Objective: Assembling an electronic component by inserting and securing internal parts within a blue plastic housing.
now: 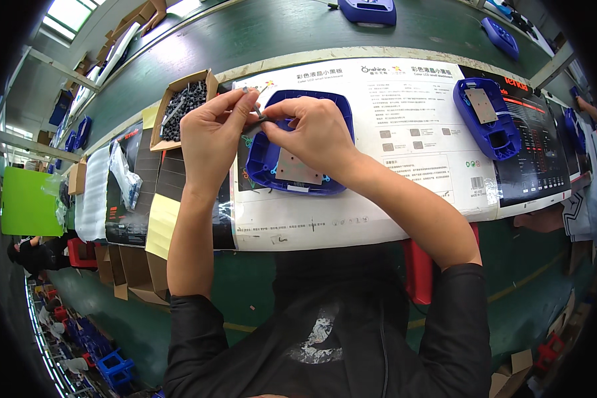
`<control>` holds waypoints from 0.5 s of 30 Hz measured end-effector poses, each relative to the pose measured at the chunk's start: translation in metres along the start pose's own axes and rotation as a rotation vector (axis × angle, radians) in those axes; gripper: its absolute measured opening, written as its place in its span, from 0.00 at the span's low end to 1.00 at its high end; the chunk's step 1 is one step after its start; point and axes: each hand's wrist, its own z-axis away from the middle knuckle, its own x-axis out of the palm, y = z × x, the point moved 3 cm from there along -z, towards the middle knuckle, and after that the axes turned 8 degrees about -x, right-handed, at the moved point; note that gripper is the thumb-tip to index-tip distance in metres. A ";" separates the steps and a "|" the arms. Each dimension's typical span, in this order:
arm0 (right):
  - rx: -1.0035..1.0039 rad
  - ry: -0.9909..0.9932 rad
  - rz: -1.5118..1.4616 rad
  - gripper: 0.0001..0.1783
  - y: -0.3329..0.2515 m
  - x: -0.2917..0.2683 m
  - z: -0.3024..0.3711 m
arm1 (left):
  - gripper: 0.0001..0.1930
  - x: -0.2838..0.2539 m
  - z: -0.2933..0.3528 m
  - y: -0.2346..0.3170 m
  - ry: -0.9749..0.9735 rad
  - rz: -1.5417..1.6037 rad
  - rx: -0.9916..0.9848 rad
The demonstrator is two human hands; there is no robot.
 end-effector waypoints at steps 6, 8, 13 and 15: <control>-0.014 -0.018 0.054 0.16 -0.001 -0.001 -0.005 | 0.11 -0.004 -0.001 0.024 -0.013 -0.283 0.187; 0.033 -0.085 0.032 0.20 0.008 -0.008 -0.005 | 0.11 -0.004 -0.006 0.022 -0.050 -0.289 0.158; 0.073 -0.640 -0.588 0.41 0.027 -0.013 -0.033 | 0.11 -0.011 -0.012 0.010 -0.134 -0.205 0.175; 0.099 -0.725 -0.605 0.37 0.021 -0.007 -0.046 | 0.10 -0.015 -0.015 0.001 -0.190 -0.137 0.178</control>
